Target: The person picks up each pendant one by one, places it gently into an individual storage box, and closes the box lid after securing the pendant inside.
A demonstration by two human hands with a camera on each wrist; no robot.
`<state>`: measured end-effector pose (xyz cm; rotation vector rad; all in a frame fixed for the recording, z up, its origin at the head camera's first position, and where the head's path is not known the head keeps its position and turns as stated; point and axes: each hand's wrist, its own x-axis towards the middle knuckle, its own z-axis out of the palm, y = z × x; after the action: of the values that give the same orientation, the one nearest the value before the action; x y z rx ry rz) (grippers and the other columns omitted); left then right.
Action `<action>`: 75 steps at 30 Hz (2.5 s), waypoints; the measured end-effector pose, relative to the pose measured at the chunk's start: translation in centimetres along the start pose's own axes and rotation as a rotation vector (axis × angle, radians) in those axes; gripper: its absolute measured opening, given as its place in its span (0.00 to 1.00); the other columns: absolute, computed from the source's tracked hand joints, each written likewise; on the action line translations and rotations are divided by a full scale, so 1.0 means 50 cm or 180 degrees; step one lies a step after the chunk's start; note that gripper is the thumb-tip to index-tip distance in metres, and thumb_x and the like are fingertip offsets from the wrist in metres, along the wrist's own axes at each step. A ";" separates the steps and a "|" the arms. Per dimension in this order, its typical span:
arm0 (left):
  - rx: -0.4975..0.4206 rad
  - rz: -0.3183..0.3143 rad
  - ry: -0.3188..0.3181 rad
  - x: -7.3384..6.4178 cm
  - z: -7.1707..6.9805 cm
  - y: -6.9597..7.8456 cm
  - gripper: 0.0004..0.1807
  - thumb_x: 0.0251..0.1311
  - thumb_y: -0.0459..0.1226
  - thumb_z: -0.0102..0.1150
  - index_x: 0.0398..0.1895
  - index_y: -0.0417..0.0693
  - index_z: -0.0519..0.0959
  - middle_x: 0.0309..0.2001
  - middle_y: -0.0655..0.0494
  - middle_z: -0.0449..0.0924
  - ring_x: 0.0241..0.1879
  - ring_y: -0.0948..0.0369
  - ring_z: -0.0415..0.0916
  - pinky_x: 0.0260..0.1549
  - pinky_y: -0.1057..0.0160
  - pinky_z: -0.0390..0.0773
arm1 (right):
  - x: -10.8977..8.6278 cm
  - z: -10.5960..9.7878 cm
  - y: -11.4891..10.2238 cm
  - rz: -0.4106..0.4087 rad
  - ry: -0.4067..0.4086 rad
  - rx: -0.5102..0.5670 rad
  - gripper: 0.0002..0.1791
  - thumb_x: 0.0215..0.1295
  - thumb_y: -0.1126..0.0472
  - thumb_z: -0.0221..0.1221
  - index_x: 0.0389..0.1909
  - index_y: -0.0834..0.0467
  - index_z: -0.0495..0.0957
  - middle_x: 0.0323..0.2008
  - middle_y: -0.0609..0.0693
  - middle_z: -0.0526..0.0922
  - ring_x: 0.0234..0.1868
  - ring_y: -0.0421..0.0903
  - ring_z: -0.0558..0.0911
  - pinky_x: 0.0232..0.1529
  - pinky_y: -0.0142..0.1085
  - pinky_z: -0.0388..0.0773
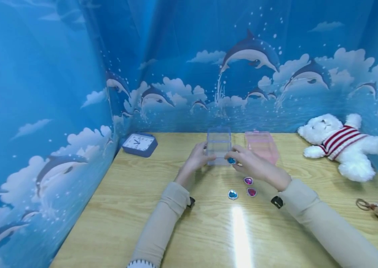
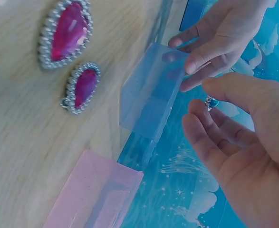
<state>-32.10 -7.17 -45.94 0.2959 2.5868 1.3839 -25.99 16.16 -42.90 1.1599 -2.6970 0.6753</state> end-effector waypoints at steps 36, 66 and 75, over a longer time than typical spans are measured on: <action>0.0125 -0.0253 0.0062 -0.001 0.011 -0.005 0.43 0.69 0.39 0.69 0.83 0.44 0.59 0.75 0.39 0.68 0.73 0.42 0.69 0.71 0.41 0.75 | 0.163 0.048 0.054 0.0939 -0.0244 0.0470 0.22 0.67 0.69 0.68 0.62 0.65 0.82 0.57 0.65 0.86 0.50 0.57 0.88 0.48 0.44 0.91; 0.0197 -0.0235 0.0060 0.006 0.004 -0.004 0.42 0.70 0.40 0.68 0.82 0.45 0.60 0.71 0.38 0.73 0.68 0.44 0.74 0.62 0.44 0.81 | 0.212 0.096 0.042 0.0863 -0.0369 -0.0207 0.11 0.61 0.63 0.74 0.42 0.64 0.89 0.43 0.60 0.92 0.46 0.57 0.90 0.53 0.48 0.89; 0.0185 -0.0209 0.0113 0.005 0.005 -0.003 0.42 0.69 0.39 0.69 0.82 0.45 0.61 0.71 0.39 0.73 0.69 0.43 0.73 0.66 0.43 0.79 | 0.206 0.086 0.041 0.0900 -0.0336 -0.0217 0.15 0.62 0.71 0.69 0.50 0.67 0.86 0.49 0.63 0.90 0.51 0.60 0.89 0.57 0.49 0.88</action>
<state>-32.29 -6.98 -46.24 0.1949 2.6437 1.3054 -34.39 8.71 -44.51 0.8284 -2.9811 0.5650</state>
